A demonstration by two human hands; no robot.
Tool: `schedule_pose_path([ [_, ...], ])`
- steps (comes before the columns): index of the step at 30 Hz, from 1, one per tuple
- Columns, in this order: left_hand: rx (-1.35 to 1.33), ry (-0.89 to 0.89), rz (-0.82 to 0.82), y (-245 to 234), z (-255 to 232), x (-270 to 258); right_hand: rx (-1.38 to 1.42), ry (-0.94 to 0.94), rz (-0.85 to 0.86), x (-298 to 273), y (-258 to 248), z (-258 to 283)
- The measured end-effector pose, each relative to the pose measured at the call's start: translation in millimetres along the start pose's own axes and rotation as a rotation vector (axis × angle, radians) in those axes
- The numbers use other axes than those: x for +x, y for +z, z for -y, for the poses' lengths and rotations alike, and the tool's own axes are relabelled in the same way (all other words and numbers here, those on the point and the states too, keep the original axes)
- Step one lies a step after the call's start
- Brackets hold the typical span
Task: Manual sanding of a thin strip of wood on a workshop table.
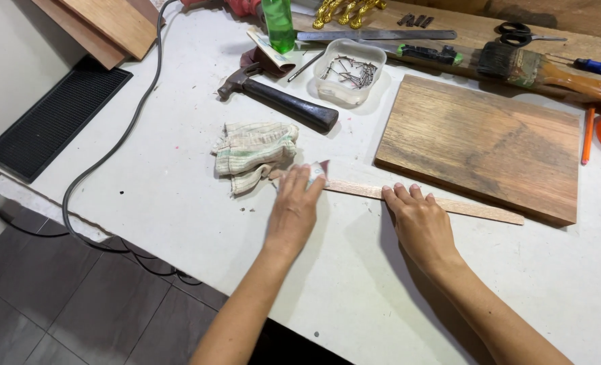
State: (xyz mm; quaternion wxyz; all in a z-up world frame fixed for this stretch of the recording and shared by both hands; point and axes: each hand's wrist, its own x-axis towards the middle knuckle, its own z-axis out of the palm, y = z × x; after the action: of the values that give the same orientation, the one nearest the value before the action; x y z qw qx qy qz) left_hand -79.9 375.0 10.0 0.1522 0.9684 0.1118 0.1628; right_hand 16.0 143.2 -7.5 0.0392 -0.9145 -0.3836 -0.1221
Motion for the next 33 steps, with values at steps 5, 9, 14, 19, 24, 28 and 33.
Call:
schedule_pose_path([
  [5, 0.043, 0.181, -0.038, 7, -14, -4, 0.062, 0.002, -0.025, 0, -17, 5],
  [9, 0.028, 0.063, -0.048, -13, 22, -5, 0.009, -0.035, -0.062, -3, -1, -1],
  [14, 0.058, -0.013, 0.0, -9, 5, 0, -0.009, -0.044, -0.069, 0, -13, 5],
  [19, 0.033, 0.151, -0.003, 11, -22, -2, 0.005, -0.035, -0.046, 1, -23, 8],
  [24, 0.052, 0.047, -0.028, -7, 20, -7, -0.024, -0.055, -0.044, -1, -11, 3],
  [28, 0.163, 0.037, -0.033, 2, 17, -5, -0.042, -0.055, -0.041, -1, -6, 2],
  [33, 0.061, 0.168, 0.014, 13, -31, -3, -0.009, -0.041, -0.007, 3, -24, 12],
])
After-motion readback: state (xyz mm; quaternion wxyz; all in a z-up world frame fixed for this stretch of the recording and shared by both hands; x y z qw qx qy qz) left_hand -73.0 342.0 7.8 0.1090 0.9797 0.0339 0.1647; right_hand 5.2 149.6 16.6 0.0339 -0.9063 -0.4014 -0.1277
